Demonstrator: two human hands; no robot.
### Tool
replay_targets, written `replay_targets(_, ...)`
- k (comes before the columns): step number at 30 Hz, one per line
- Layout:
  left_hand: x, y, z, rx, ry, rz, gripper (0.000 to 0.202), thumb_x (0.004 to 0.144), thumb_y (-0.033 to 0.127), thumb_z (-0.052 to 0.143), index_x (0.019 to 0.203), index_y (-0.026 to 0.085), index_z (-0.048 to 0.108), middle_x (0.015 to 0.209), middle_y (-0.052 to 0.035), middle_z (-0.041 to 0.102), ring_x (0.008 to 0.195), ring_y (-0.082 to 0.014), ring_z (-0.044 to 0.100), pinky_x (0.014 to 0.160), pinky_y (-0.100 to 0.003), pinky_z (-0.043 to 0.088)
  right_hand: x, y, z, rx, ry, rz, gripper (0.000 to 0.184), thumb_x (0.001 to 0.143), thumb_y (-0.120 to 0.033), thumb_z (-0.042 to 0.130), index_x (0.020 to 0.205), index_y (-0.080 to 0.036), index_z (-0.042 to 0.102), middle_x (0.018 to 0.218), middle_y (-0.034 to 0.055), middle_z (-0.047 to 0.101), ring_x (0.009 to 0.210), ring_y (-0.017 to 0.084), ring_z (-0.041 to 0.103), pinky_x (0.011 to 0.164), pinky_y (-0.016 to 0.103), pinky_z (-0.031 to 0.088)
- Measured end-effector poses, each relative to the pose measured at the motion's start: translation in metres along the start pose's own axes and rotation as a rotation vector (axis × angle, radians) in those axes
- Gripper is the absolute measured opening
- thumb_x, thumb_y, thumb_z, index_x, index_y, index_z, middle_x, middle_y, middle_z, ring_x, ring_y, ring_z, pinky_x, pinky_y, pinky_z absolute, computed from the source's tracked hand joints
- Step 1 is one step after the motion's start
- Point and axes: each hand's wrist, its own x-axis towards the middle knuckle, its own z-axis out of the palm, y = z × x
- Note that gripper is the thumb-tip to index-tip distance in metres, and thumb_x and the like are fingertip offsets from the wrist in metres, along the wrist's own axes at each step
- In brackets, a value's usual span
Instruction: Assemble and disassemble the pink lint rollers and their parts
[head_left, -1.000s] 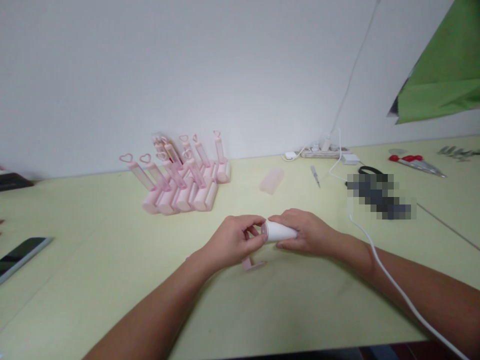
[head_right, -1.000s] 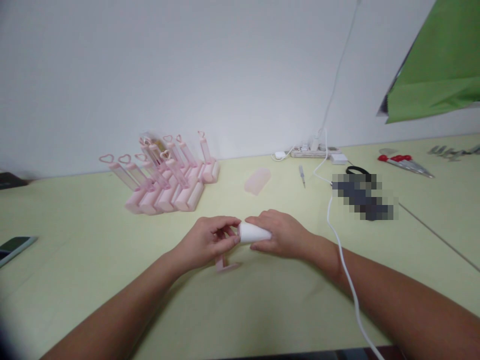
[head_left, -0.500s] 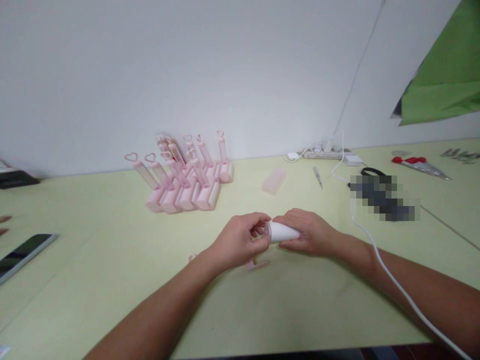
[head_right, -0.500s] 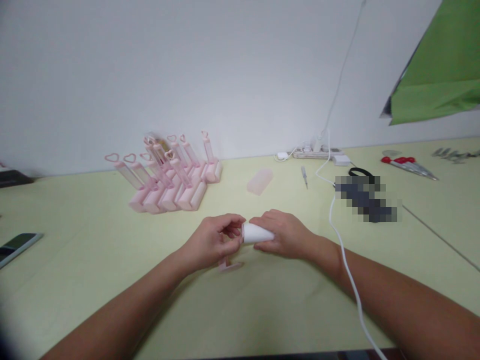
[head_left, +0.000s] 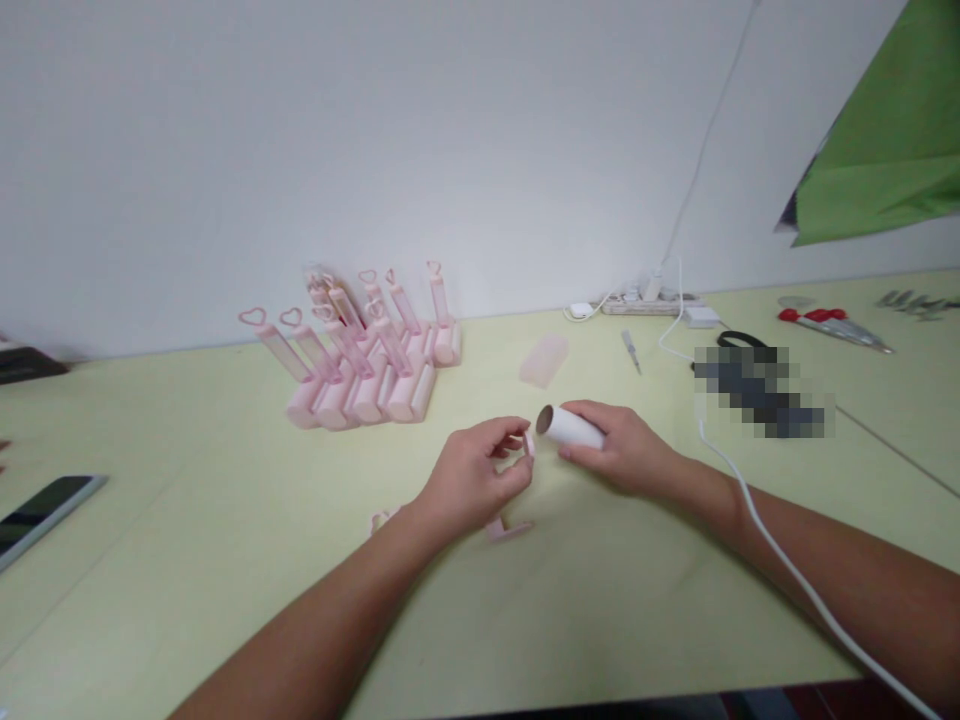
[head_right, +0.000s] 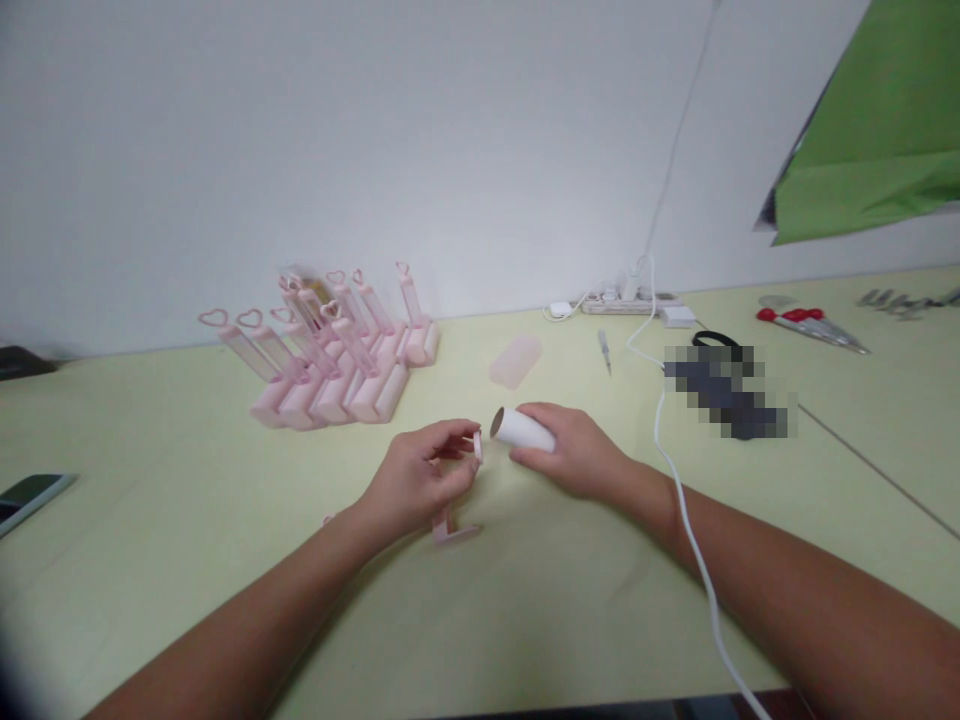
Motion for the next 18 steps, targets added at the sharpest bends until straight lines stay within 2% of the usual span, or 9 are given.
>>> replay_targets(2, 0.001, 0.005, -0.001, 0.215, -0.086, 0.051, 0.030, 0.081, 0.022, 0.060, 0.110, 0.018, 0.066, 0.102, -0.0067, 0.073, 0.089, -0.0193, 0.069, 0.083, -0.031, 0.053, 0.002, 0.004, 0.002, 0.194, 0.114, 0.182, 0.035, 0.084, -0.043, 0.066, 0.110, -0.020, 0.062, 0.098, 0.0053, 0.069, 0.080, 0.021, 0.063, 0.069, 0.033, 0.050)
replay_targets(4, 0.003, 0.011, -0.001, 0.414, -0.213, 0.102, 0.020, 0.082, 0.021, 0.056, 0.098, 0.018, 0.067, 0.096, -0.0072, 0.073, 0.087, -0.0213, 0.067, 0.082, -0.033, 0.050, 0.003, 0.006, 0.006, 0.472, 0.178, 0.354, 0.035, 0.088, -0.052, 0.059, 0.102, -0.020, 0.058, 0.089, 0.0047, 0.067, 0.066, 0.017, 0.060, 0.053, 0.029, 0.049)
replay_targets(6, 0.005, 0.015, 0.000, 0.546, -0.312, 0.132, 0.013, 0.084, 0.020, 0.053, 0.086, 0.018, 0.066, 0.087, -0.0069, 0.071, 0.082, -0.0219, 0.066, 0.078, -0.034, 0.049, 0.003, 0.006, 0.010, 0.742, 0.188, 0.473, 0.037, 0.091, -0.056, 0.054, 0.098, -0.020, 0.055, 0.089, 0.0057, 0.067, 0.059, 0.016, 0.059, 0.043, 0.027, 0.047)
replay_targets(8, 0.007, 0.017, 0.002, 0.605, -0.353, 0.128, 0.011, 0.083, 0.020, 0.053, 0.083, 0.018, 0.064, 0.086, -0.0066, 0.070, 0.080, -0.0220, 0.065, 0.076, -0.034, 0.047, 0.002, 0.002, 0.013, 0.935, 0.179, 0.541, 0.035, 0.091, -0.054, 0.056, 0.099, -0.020, 0.055, 0.094, 0.0076, 0.068, 0.062, 0.017, 0.063, 0.042, 0.028, 0.050)
replay_targets(11, 0.009, 0.015, 0.003, 0.611, -0.339, 0.094, 0.012, 0.082, 0.018, 0.054, 0.088, 0.019, 0.065, 0.093, -0.0069, 0.070, 0.084, -0.0217, 0.064, 0.077, -0.033, 0.047, 0.000, -0.006, 0.016, 1.166, 0.152, 0.599, 0.028, 0.090, -0.044, 0.062, 0.103, -0.020, 0.054, 0.096, 0.0072, 0.070, 0.070, 0.020, 0.068, 0.056, 0.036, 0.059)
replay_targets(13, 0.008, 0.014, 0.003, 0.586, -0.293, 0.067, 0.019, 0.084, 0.021, 0.055, 0.098, 0.018, 0.067, 0.099, -0.0077, 0.071, 0.090, -0.0226, 0.065, 0.082, -0.034, 0.047, -0.001, -0.011, 0.018, 1.287, 0.150, 0.600, 0.023, 0.090, -0.036, 0.064, 0.103, -0.019, 0.055, 0.096, 0.0073, 0.071, 0.077, 0.021, 0.069, 0.067, 0.041, 0.061)
replay_targets(16, 0.006, 0.013, 0.003, 0.519, -0.191, 0.015, 0.036, 0.086, 0.034, 0.058, 0.117, 0.018, 0.064, 0.105, -0.0091, 0.072, 0.096, -0.0256, 0.065, 0.087, -0.038, 0.047, -0.002, -0.015, 0.021, 1.365, 0.179, 0.561, 0.021, 0.090, -0.032, 0.064, 0.102, -0.017, 0.057, 0.099, 0.0092, 0.072, 0.085, 0.021, 0.068, 0.076, 0.039, 0.060)
replay_targets(18, 0.004, 0.014, 0.004, 0.455, -0.119, -0.005, 0.045, 0.086, 0.042, 0.060, 0.123, 0.017, 0.062, 0.107, -0.0095, 0.072, 0.097, -0.0264, 0.066, 0.088, -0.039, 0.047, -0.002, -0.015, 0.022, 1.385, 0.195, 0.514, 0.023, 0.091, -0.035, 0.064, 0.103, -0.016, 0.059, 0.101, 0.0094, 0.072, 0.089, 0.020, 0.067, 0.080, 0.036, 0.058)
